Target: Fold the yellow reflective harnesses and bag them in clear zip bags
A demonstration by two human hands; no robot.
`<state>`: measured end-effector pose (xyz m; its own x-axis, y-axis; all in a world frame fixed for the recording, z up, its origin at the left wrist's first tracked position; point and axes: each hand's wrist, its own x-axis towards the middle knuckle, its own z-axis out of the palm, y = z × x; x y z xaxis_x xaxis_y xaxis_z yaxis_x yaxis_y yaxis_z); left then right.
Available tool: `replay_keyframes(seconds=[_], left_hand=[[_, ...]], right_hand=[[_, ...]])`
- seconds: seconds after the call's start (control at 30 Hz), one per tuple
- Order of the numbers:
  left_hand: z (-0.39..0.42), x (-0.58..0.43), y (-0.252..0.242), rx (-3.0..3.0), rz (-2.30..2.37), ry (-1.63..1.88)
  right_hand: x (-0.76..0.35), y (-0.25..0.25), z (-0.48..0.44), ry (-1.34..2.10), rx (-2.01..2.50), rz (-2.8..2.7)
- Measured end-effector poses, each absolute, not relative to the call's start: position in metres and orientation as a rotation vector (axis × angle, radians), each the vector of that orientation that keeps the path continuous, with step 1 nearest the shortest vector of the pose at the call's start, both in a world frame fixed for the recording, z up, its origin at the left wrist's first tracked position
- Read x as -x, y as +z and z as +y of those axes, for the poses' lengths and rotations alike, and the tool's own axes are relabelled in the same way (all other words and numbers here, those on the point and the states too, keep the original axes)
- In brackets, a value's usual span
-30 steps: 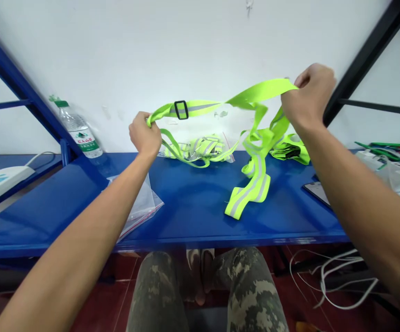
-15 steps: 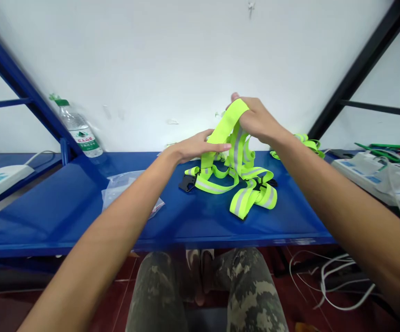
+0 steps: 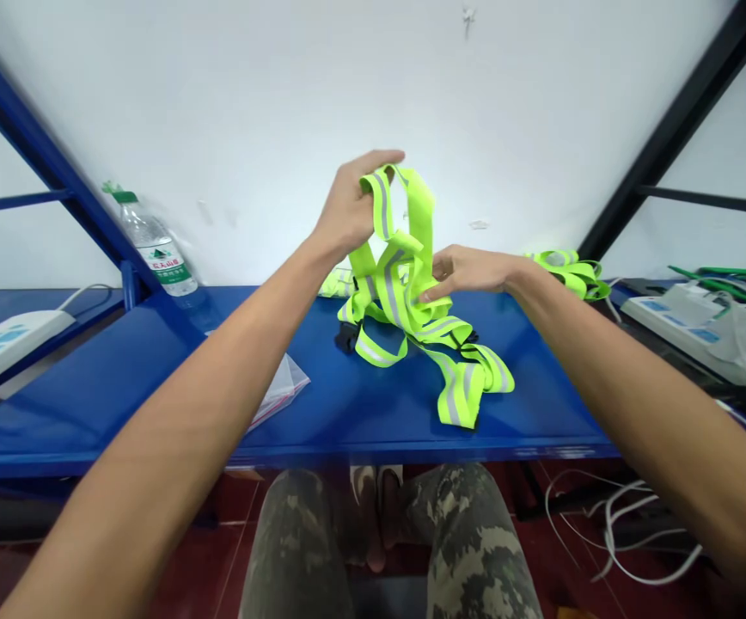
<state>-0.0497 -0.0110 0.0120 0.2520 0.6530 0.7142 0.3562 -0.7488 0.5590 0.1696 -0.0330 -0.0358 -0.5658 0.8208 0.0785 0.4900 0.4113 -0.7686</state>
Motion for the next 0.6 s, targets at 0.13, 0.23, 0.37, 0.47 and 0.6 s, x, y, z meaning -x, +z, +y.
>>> replay_keyframes(seconds=[0.13, 0.23, 0.37, 0.47, 0.6], left_hand=[[-0.016, 0.073, 0.016, -2.425, 1.222, 1.642], [-0.017, 0.088, 0.009, -2.502, 1.468, 1.462], [-0.015, 0.089, 0.001, -2.533, 1.348, 0.946], [-0.017, 0.076, -0.001, -2.355, 0.919, 0.689], [-0.015, 0.053, -0.005, -2.092, 0.750, 0.911]], right_hand=[[-0.173, -0.018, -0.019, 0.549, 1.479, -1.973], [-0.174, 0.002, -0.015, 0.377, 1.461, -1.599], [-0.161, 0.020, -0.028, 0.506, 1.159, -1.536], [-0.145, 0.025, -0.043, 0.618, 1.024, -1.653], [-0.129, 0.030, -0.054, 0.590, 0.895, -1.748]])
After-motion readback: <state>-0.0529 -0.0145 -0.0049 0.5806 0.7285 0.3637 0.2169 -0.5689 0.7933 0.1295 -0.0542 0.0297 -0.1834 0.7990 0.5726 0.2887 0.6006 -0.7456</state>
